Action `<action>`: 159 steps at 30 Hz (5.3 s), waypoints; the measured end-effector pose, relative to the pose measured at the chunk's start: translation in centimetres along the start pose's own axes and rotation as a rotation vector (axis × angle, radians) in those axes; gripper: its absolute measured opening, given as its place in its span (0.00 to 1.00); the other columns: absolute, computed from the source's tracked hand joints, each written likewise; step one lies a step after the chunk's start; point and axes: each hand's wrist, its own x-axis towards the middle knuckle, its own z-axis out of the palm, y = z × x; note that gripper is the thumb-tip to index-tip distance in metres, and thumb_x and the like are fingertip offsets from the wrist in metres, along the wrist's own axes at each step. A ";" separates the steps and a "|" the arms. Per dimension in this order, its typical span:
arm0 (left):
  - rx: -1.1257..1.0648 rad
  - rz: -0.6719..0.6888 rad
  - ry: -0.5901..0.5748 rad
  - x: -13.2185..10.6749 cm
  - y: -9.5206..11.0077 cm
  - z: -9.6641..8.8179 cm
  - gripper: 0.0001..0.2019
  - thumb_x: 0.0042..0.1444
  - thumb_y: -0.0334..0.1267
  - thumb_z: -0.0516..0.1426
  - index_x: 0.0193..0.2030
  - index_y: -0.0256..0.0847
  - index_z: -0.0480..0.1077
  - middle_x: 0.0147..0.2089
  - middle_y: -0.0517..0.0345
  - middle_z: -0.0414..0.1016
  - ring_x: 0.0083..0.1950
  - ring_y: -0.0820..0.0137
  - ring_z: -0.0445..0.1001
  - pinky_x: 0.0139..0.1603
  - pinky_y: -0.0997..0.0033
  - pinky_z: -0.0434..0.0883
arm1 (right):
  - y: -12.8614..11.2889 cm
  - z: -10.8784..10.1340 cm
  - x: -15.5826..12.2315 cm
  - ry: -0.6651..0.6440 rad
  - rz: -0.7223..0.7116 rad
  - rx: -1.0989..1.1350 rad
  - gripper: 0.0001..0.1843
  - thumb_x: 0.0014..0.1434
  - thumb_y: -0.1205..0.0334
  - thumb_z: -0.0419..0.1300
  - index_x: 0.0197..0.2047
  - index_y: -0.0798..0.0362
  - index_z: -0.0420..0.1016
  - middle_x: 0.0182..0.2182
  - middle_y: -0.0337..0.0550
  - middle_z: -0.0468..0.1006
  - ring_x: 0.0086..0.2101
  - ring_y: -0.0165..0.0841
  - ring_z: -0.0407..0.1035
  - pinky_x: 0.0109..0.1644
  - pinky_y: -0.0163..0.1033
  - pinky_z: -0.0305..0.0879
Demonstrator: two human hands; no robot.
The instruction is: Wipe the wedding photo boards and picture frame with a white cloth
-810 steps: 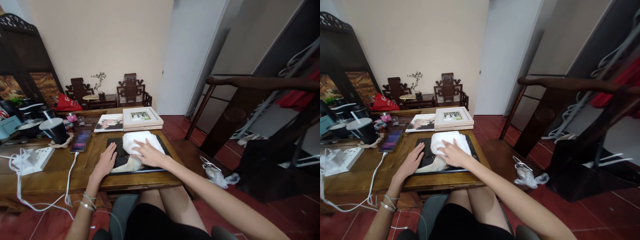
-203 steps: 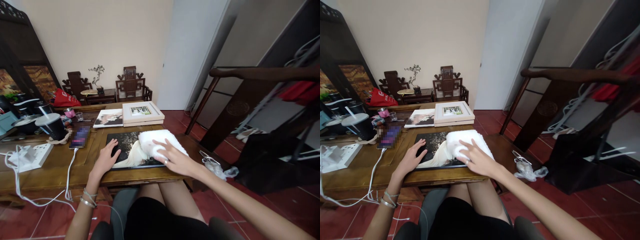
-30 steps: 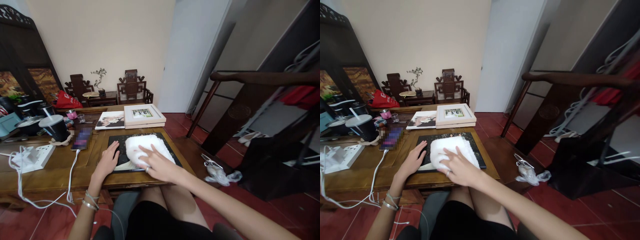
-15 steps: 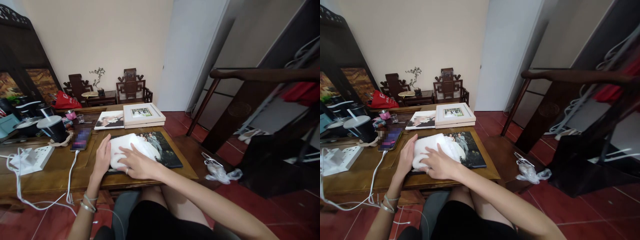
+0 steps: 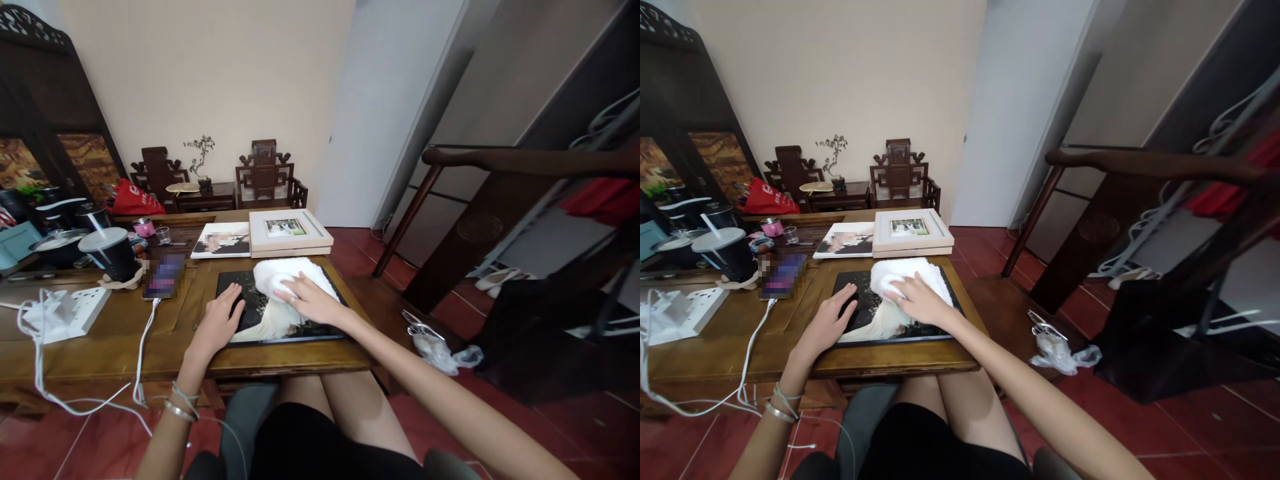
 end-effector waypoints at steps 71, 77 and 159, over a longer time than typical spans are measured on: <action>0.056 -0.056 -0.048 0.1 -0.4 0.2 0.22 0.64 0.39 0.45 0.62 0.35 0.62 0.69 0.44 0.56 0.71 0.62 0.52 0.67 0.52 0.55 | 2.6 -3.0 -5.6 -0.146 -0.058 -0.067 0.19 0.66 0.53 0.45 0.45 0.51 0.74 0.56 0.49 0.72 0.59 0.50 0.59 0.63 0.57 0.51; 0.059 -0.066 -0.053 0.2 -0.3 0.0 0.21 0.64 0.38 0.45 0.62 0.37 0.62 0.69 0.46 0.56 0.71 0.62 0.53 0.67 0.52 0.56 | 7.0 -2.9 0.4 -0.104 -0.051 -0.139 0.24 0.68 0.50 0.40 0.40 0.54 0.72 0.35 0.50 0.77 0.39 0.44 0.70 0.53 0.51 0.60; -0.081 -0.043 -0.003 0.0 -1.0 0.6 0.23 0.64 0.40 0.44 0.63 0.36 0.61 0.69 0.44 0.57 0.70 0.62 0.53 0.68 0.53 0.52 | -1.7 1.8 5.3 -0.144 -0.117 -0.220 0.20 0.68 0.57 0.46 0.54 0.57 0.70 0.56 0.60 0.70 0.64 0.49 0.49 0.58 0.71 0.50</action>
